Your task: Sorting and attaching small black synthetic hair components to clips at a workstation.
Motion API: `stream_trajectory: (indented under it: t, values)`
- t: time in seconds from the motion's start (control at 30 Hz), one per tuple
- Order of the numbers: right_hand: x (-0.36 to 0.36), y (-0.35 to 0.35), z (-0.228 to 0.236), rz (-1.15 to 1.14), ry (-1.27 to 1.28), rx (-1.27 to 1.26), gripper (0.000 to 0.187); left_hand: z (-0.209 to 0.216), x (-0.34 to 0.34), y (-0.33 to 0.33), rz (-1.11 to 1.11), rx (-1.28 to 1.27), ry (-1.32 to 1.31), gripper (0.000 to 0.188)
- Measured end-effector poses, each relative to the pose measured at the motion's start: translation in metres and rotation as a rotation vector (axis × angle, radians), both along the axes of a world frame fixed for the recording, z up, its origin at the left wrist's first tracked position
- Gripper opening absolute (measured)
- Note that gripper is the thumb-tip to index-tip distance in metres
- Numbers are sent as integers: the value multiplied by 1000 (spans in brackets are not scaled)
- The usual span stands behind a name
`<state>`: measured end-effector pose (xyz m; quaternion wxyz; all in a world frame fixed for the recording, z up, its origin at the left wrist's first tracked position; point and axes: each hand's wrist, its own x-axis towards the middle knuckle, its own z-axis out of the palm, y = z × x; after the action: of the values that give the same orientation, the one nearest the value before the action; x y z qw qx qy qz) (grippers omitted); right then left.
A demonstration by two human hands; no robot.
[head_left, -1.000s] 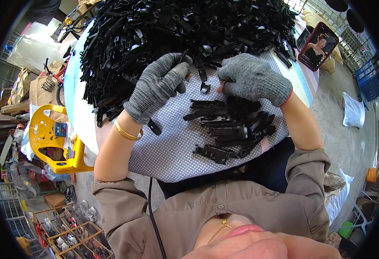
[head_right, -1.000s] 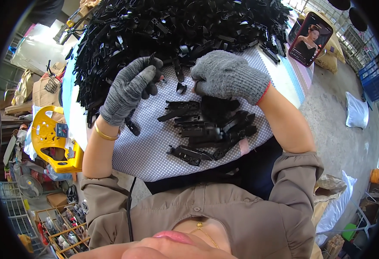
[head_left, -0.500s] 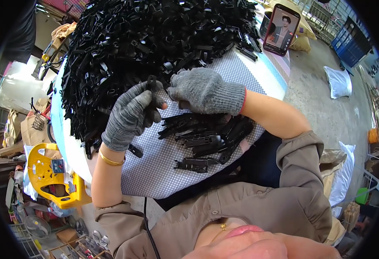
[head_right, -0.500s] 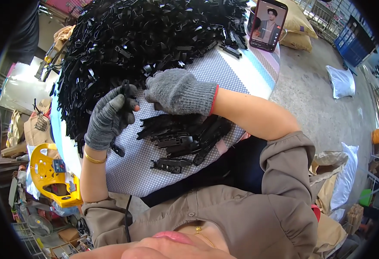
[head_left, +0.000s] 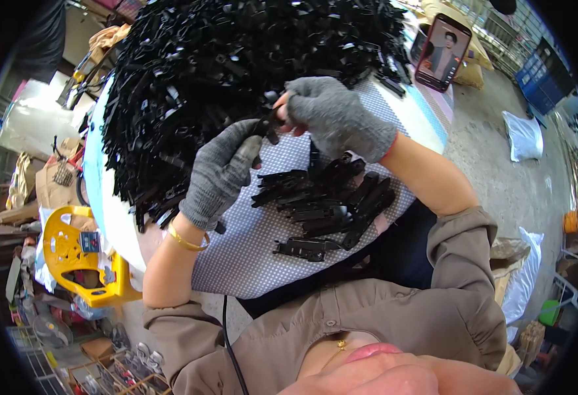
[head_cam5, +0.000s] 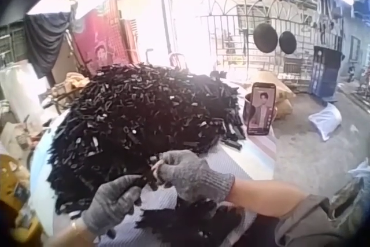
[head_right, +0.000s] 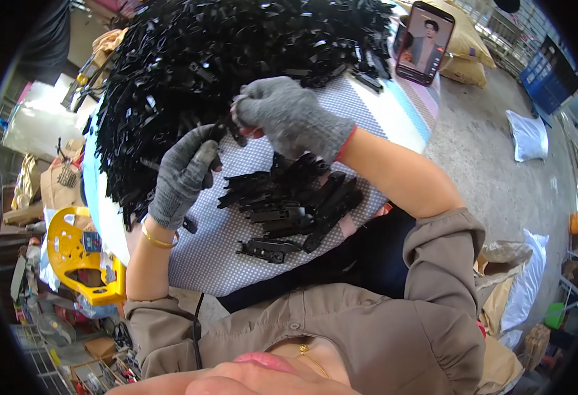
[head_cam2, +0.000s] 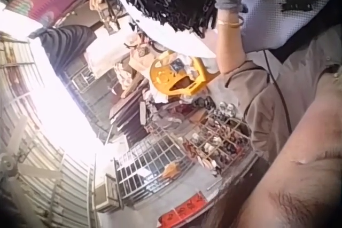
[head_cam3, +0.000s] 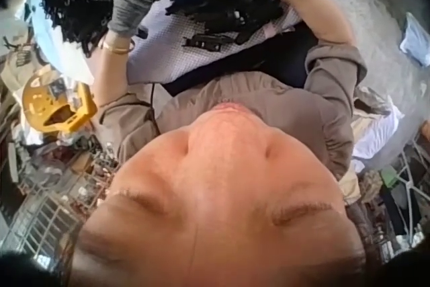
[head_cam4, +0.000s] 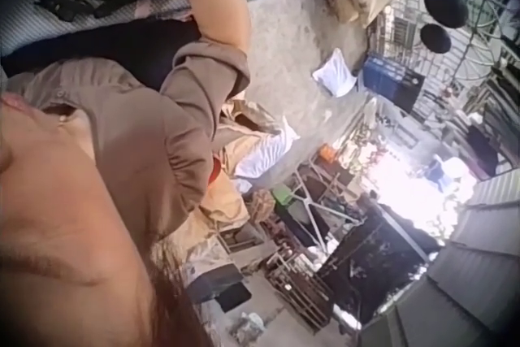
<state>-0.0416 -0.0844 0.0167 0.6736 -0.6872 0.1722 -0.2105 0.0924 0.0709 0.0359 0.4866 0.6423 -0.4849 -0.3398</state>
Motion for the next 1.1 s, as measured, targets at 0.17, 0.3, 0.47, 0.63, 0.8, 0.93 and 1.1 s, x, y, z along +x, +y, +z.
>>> stream_trajectory:
  t: [0.17, 0.3, 0.47, 0.63, 0.8, 0.93, 1.1]
  values:
    - [-8, 3, 11, -13, 21, 274, 15, 3, -2, 0, 8, 20, 4, 27]
    - [-6, 5, 11, -23, 76, 255, 14, 1, 1, 1, -11, 57, 30, 27]
    - [-5, 6, 7, -18, 55, 141, 16, 7, 3, 1, -28, 160, 81, 25]
    - [-6, 5, 9, -2, 117, -95, 20, -2, 0, -1, 54, 42, -93, 21]
    - [-10, 2, 25, 97, 135, -27, 24, -2, 8, 1, -28, -2, -135, 21]
    - [-10, 3, 20, 40, 147, -253, 26, 5, 6, 3, -67, 80, 91, 26]
    - [-14, 8, 25, 39, 79, -382, 21, 3, -3, 4, -50, 52, 109, 26]
